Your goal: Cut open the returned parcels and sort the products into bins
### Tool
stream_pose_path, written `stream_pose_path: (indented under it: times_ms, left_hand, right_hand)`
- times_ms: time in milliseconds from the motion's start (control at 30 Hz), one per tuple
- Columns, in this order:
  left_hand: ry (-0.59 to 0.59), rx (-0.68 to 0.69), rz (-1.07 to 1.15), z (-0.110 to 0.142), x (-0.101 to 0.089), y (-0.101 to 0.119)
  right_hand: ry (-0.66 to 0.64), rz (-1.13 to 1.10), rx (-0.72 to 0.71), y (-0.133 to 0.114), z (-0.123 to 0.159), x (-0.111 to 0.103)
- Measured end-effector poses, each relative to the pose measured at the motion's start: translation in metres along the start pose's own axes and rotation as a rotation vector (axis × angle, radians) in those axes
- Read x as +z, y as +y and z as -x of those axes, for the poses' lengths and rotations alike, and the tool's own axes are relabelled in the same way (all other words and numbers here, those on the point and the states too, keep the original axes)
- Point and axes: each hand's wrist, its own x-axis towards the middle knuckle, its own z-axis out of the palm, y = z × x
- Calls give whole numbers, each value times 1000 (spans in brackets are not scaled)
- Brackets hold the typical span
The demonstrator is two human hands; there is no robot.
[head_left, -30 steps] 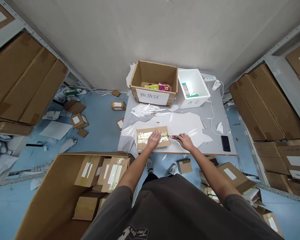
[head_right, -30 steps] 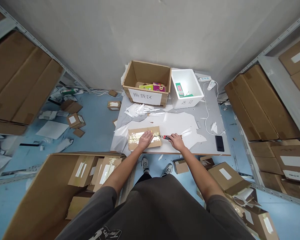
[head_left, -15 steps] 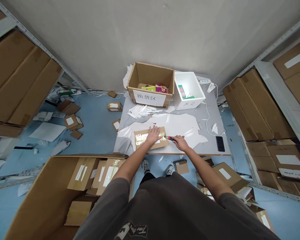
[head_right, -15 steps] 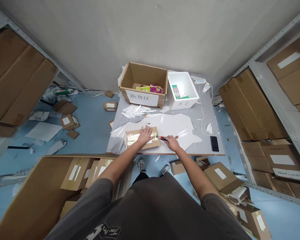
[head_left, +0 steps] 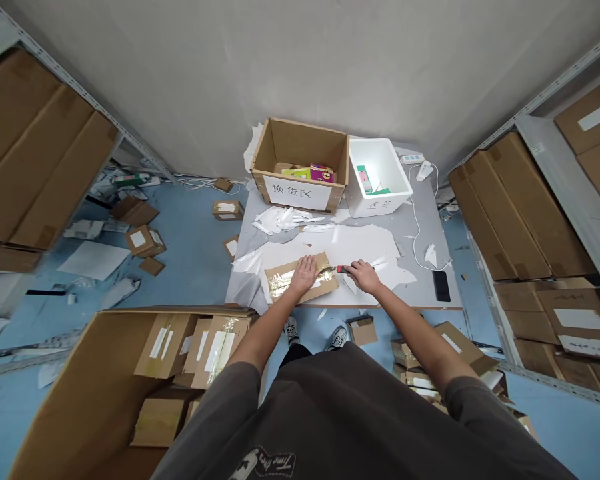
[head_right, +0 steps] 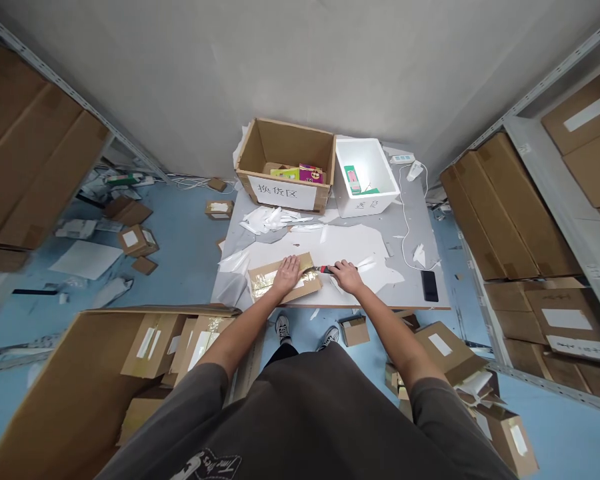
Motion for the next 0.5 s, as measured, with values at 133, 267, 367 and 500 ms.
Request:
stream_pose_path:
  times_ms: [133,267,367,500]
  left_hand:
    - [7,5,9,2,-1,0]
    - [11,-11,-8,0,-7,2]
    - [-47,4,0,-3,-20,0]
    - [-161,27,-27,2,-50,-21]
  right_hand:
    - [-5,-28,-27,1,-10,3]
    - [18,-100,29,13,6,7]
    - [101,-300,172,14,32,20]
    - [233,-756,561,-28,50,61]
